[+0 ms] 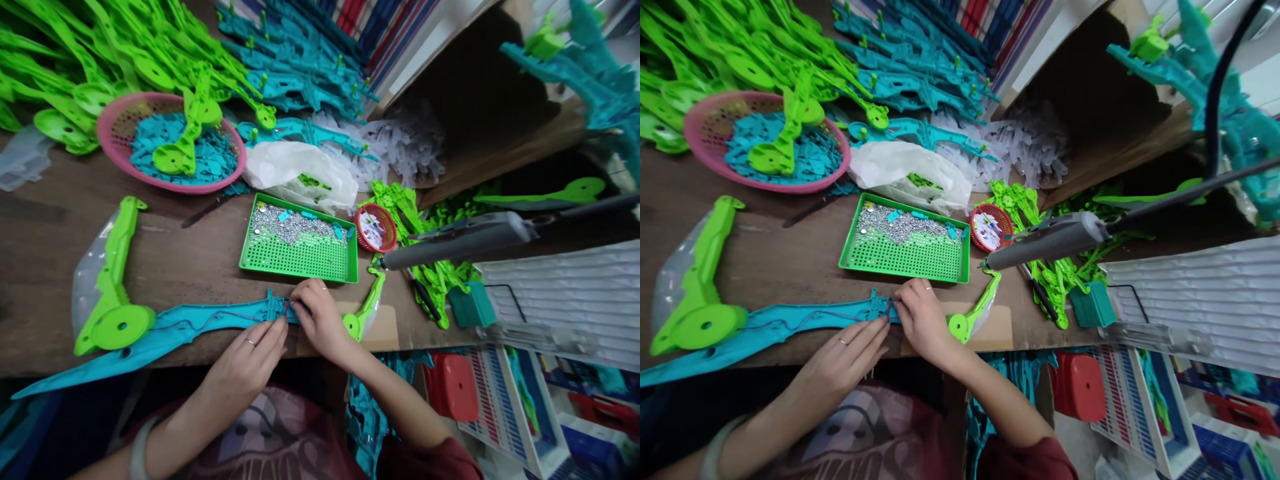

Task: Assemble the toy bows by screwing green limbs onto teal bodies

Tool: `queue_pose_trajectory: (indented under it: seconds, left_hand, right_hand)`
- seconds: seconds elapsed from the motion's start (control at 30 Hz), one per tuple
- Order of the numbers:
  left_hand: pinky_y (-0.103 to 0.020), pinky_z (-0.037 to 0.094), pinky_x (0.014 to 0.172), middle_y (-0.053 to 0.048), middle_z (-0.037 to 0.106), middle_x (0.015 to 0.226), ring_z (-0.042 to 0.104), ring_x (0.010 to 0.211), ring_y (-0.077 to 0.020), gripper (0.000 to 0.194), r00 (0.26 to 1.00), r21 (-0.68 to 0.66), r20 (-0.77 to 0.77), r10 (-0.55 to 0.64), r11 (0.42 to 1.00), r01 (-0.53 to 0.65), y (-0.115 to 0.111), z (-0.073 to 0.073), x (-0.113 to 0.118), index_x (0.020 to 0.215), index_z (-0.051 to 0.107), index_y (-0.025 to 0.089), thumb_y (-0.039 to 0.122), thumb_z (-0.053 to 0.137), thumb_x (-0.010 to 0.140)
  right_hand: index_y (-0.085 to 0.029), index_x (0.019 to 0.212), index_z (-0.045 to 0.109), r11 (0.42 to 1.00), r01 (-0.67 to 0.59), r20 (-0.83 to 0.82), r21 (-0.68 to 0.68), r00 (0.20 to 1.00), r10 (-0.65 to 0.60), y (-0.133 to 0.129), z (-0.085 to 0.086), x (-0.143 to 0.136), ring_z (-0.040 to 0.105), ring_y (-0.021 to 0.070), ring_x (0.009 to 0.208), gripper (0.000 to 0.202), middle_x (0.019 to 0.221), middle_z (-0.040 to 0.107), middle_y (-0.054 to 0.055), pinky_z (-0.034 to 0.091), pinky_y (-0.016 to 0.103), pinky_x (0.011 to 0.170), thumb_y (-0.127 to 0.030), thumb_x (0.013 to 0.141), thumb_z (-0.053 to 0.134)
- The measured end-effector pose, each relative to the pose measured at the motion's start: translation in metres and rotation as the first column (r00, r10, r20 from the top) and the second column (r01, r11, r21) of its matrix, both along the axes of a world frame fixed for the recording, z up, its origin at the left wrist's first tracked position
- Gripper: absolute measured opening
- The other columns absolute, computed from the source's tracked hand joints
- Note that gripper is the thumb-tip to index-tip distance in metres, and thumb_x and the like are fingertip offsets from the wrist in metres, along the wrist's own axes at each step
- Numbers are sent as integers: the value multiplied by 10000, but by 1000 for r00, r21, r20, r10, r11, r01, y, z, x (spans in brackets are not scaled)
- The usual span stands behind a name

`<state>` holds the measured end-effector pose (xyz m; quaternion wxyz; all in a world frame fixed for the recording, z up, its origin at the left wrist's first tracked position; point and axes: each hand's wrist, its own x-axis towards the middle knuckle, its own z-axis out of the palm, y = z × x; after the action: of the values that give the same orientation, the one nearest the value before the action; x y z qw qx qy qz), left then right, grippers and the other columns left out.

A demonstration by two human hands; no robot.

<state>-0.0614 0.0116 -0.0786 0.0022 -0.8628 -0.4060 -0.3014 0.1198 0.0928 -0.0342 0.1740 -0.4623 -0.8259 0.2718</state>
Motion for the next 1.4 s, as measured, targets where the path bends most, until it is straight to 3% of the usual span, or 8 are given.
queue_pose_trajectory:
  seconds: [0.13, 0.27, 0.6, 0.77, 1.03, 1.3, 1.4]
  left_hand:
    - [-411, 484, 1019, -188, 703, 1259, 634, 1174, -279, 322, 1000, 21, -18, -9, 1000, 10, 0, -1, -1, 1183, 689, 25, 62, 458, 961]
    - [-408, 491, 1006, -187, 698, 1272, 640, 1174, -271, 366, 998, 6, -63, -29, 1000, 29, 0, 0, -3, 1163, 703, 50, 35, 399, 960]
    - [-397, 493, 1003, -165, 713, 1256, 663, 1143, -263, 380, 991, 27, -133, -33, 999, 37, 2, 4, -5, 1176, 704, 55, 52, 381, 975]
    - [-408, 489, 1002, -182, 710, 1251, 671, 1125, -277, 353, 996, 30, -90, -21, 999, 24, 1, 2, -3, 1176, 693, 22, 54, 406, 973]
    - [-403, 488, 999, -173, 709, 1258, 668, 1119, -272, 306, 998, 20, -69, 3, 1000, -2, 0, 2, -1, 1197, 680, 25, 104, 477, 984]
    - [-394, 466, 1019, -166, 701, 1275, 660, 1128, -259, 344, 997, -7, -75, 26, 1000, -27, -3, 1, 0, 1213, 672, 36, 84, 433, 970]
    - [-381, 455, 1038, -159, 699, 1279, 652, 1141, -246, 346, 998, -31, -63, 32, 999, -34, -5, 2, 1, 1216, 670, 49, 94, 431, 970]
  right_hand:
    - [-155, 986, 597, 984, -65, 173, 167, 984, 36, -3, -6, -2, 500, 226, 961, 189, 1021, 598, 117, 490, 348, 838, -128, 1015, 411]
    - [-147, 927, 596, 955, -147, 361, 256, 931, 47, -5, -6, -4, 477, 241, 901, 225, 935, 579, 113, 493, 360, 777, -99, 1000, 389]
    - [-166, 961, 559, 924, -339, 602, 178, 780, 170, 2, 16, -6, 496, 253, 966, 131, 983, 548, 105, 488, 308, 605, -113, 998, 445]
    - [-150, 969, 567, 930, -348, 601, 122, 771, 210, 8, 20, -8, 506, 248, 955, 106, 975, 559, 101, 507, 322, 678, -96, 982, 476]
    - [-165, 985, 558, 956, -295, 475, -6, 840, 262, 18, 21, -1, 502, 213, 941, 147, 1026, 584, 92, 490, 334, 822, -157, 1031, 419]
    - [-180, 946, 537, 959, -283, 430, -15, 864, 262, 14, 20, -3, 479, 209, 915, 144, 986, 549, 80, 474, 337, 792, -134, 1017, 420]
    - [-181, 932, 538, 962, -268, 494, 44, 843, 212, 10, 20, -5, 468, 228, 919, 158, 972, 543, 91, 472, 343, 751, -99, 995, 418]
